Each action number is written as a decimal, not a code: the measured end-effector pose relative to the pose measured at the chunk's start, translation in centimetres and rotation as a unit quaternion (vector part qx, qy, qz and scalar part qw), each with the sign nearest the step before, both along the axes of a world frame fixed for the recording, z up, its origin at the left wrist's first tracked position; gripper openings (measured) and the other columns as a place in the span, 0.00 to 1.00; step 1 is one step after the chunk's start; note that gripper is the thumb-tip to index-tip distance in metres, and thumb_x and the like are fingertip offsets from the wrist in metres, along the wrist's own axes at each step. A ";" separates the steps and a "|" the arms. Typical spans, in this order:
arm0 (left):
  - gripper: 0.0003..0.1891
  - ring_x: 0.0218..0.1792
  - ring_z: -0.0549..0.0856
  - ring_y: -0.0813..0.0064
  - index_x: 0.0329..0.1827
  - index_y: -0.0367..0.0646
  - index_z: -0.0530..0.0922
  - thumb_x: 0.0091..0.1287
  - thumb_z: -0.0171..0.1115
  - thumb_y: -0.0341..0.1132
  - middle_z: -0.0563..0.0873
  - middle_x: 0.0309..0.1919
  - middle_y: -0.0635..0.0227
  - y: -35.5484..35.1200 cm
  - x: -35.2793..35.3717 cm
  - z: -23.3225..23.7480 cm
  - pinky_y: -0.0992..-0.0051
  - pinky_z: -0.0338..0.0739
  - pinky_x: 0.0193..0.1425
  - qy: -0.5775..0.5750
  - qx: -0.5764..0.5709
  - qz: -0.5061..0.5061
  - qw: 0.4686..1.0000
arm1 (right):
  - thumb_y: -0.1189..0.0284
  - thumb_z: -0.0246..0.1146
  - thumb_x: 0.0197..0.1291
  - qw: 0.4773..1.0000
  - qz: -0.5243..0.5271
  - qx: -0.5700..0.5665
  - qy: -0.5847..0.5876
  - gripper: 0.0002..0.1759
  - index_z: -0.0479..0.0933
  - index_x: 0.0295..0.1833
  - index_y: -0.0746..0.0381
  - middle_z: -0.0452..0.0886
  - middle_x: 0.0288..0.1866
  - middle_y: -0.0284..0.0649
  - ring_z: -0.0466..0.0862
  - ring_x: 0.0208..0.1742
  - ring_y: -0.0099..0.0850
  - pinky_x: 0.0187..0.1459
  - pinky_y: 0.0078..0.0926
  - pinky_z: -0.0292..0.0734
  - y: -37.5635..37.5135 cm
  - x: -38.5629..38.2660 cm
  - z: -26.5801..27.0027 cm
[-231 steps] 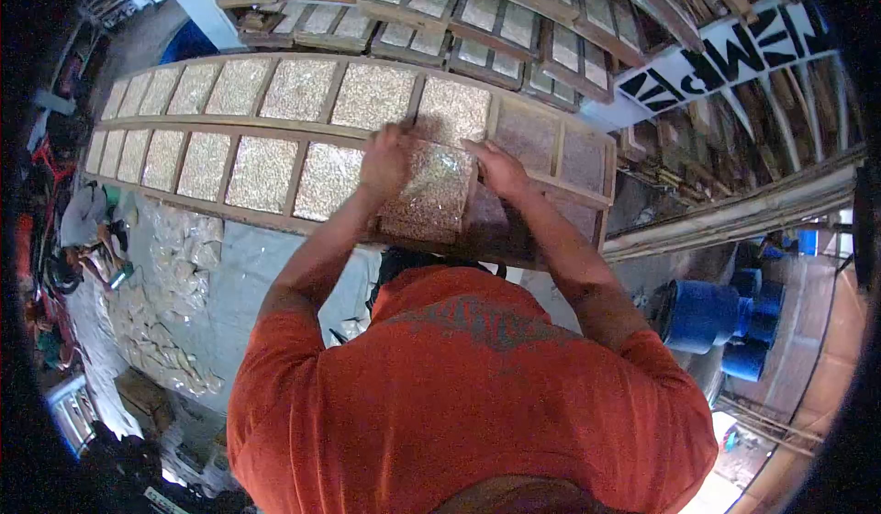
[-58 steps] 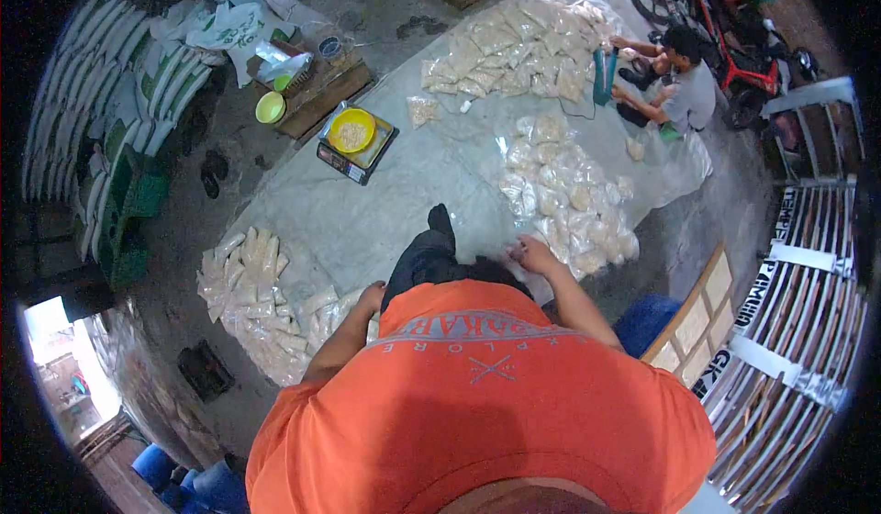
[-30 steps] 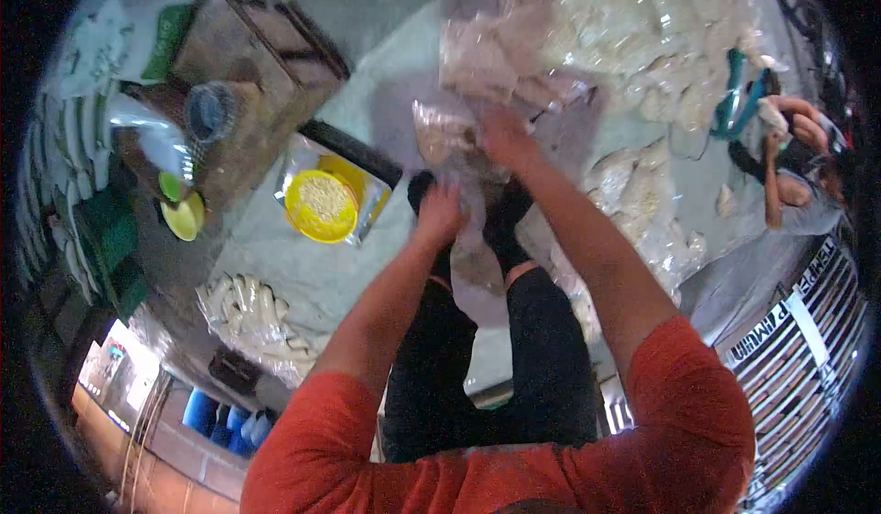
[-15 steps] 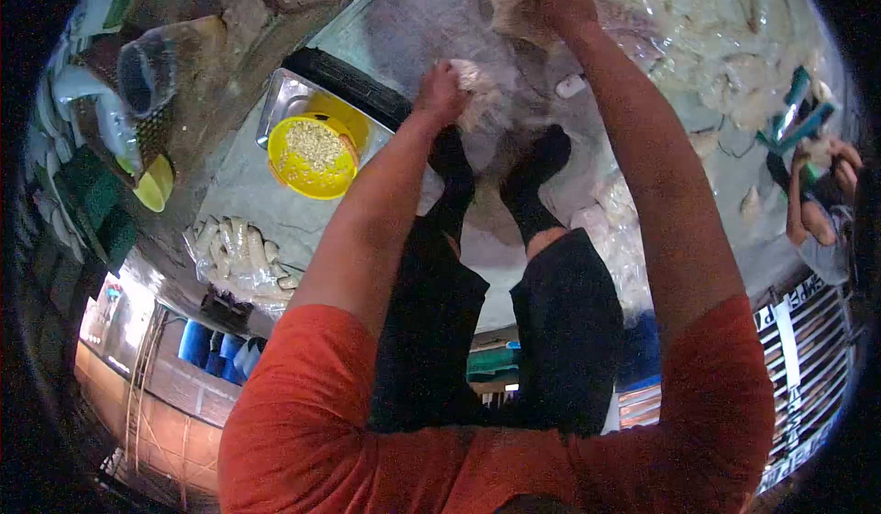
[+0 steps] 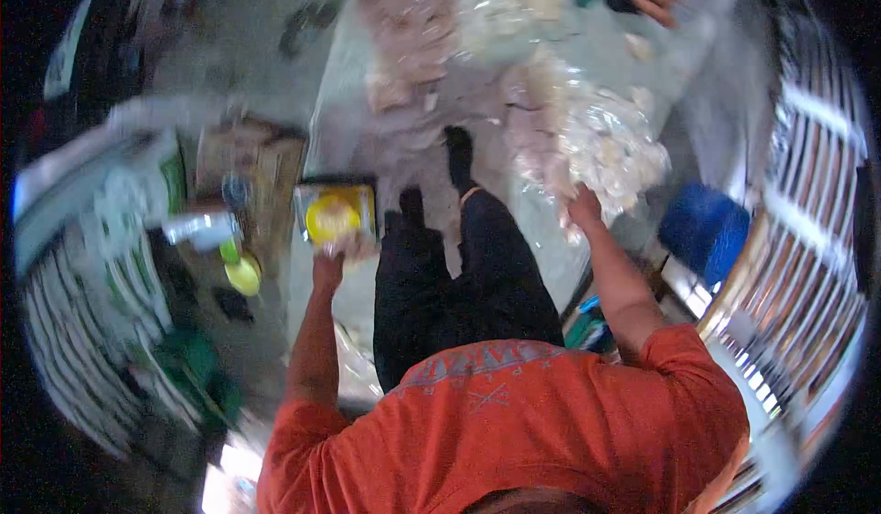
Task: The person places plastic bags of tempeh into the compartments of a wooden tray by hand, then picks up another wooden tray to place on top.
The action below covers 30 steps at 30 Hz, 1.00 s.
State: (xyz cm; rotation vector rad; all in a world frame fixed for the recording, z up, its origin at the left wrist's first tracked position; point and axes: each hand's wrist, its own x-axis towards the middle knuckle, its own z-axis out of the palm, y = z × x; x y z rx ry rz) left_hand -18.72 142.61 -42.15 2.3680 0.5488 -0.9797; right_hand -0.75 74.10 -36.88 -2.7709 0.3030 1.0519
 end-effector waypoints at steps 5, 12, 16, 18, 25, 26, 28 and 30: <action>0.25 0.44 0.88 0.41 0.54 0.37 0.86 0.72 0.65 0.53 0.90 0.43 0.43 5.5 -2.8 3.0 0.45 0.81 0.47 0.011 -0.112 -0.143 0.983 | 0.64 0.66 0.62 0.933 -0.323 -0.098 -0.128 0.30 0.75 0.71 0.54 0.82 0.61 0.59 0.85 0.57 0.55 0.62 0.53 0.81 -13.1 -24.3 11.0; 0.24 0.48 0.86 0.40 0.53 0.36 0.85 0.71 0.66 0.51 0.89 0.44 0.43 -4.8 8.1 11.6 0.45 0.78 0.53 -0.043 0.045 -0.397 0.916 | 0.66 0.68 0.61 0.738 -0.614 -0.164 -0.227 0.29 0.75 0.68 0.58 0.87 0.55 0.58 0.87 0.58 0.56 0.58 0.54 0.83 0.7 -56.5 21.0; 0.24 0.50 0.85 0.40 0.53 0.35 0.85 0.70 0.66 0.51 0.89 0.45 0.43 -20.7 10.2 16.7 0.44 0.77 0.55 -0.076 -0.004 -0.526 0.847 | 0.56 0.70 0.62 0.670 -0.713 -0.075 -0.193 0.31 0.78 0.69 0.56 0.87 0.60 0.54 0.85 0.64 0.49 0.62 0.47 0.82 14.9 -74.1 17.1; 0.24 0.51 0.84 0.39 0.53 0.35 0.84 0.69 0.67 0.50 0.88 0.45 0.43 -29.2 8.8 19.0 0.44 0.76 0.57 -0.086 -0.031 -0.584 0.807 | 0.55 0.70 0.62 0.634 -0.763 -0.031 -0.121 0.30 0.80 0.66 0.56 0.87 0.59 0.53 0.86 0.64 0.49 0.62 0.47 0.83 22.3 -80.4 14.3; 0.24 0.55 0.82 0.38 0.52 0.34 0.84 0.68 0.68 0.49 0.88 0.46 0.43 -55.0 -5.7 22.5 0.44 0.74 0.62 -0.107 -0.072 -0.770 0.625 | 0.53 0.71 0.60 0.360 -0.927 0.048 0.097 0.26 0.84 0.57 0.58 0.89 0.57 0.51 0.87 0.62 0.49 0.61 0.47 0.83 45.7 -96.7 10.0; 0.24 0.55 0.82 0.38 0.52 0.34 0.84 0.68 0.68 0.49 0.87 0.46 0.43 -57.6 -7.9 22.8 0.44 0.74 0.63 -0.111 -0.071 -0.793 0.595 | 0.52 0.71 0.60 0.330 -0.936 0.059 0.110 0.25 0.85 0.56 0.58 0.89 0.56 0.51 0.87 0.61 0.49 0.61 0.47 0.83 47.5 -98.0 10.3; 0.24 0.57 0.81 0.38 0.51 0.34 0.84 0.67 0.68 0.49 0.87 0.46 0.43 -63.2 -13.5 23.2 0.44 0.73 0.64 -0.124 -0.091 -0.825 0.544 | 0.51 0.71 0.59 0.290 -0.946 0.071 0.122 0.25 0.87 0.53 0.58 0.89 0.56 0.50 0.87 0.61 0.49 0.60 0.47 0.83 48.5 -100.0 11.2; 0.24 0.58 0.81 0.38 0.51 0.34 0.83 0.67 0.69 0.48 0.87 0.46 0.43 -68.9 -19.8 23.3 0.44 0.72 0.66 -0.140 -0.136 -0.850 0.489 | 0.51 0.71 0.59 0.282 -0.949 0.081 0.119 0.24 0.88 0.51 0.59 0.90 0.55 0.50 0.88 0.60 0.49 0.60 0.47 0.83 47.1 -101.4 11.3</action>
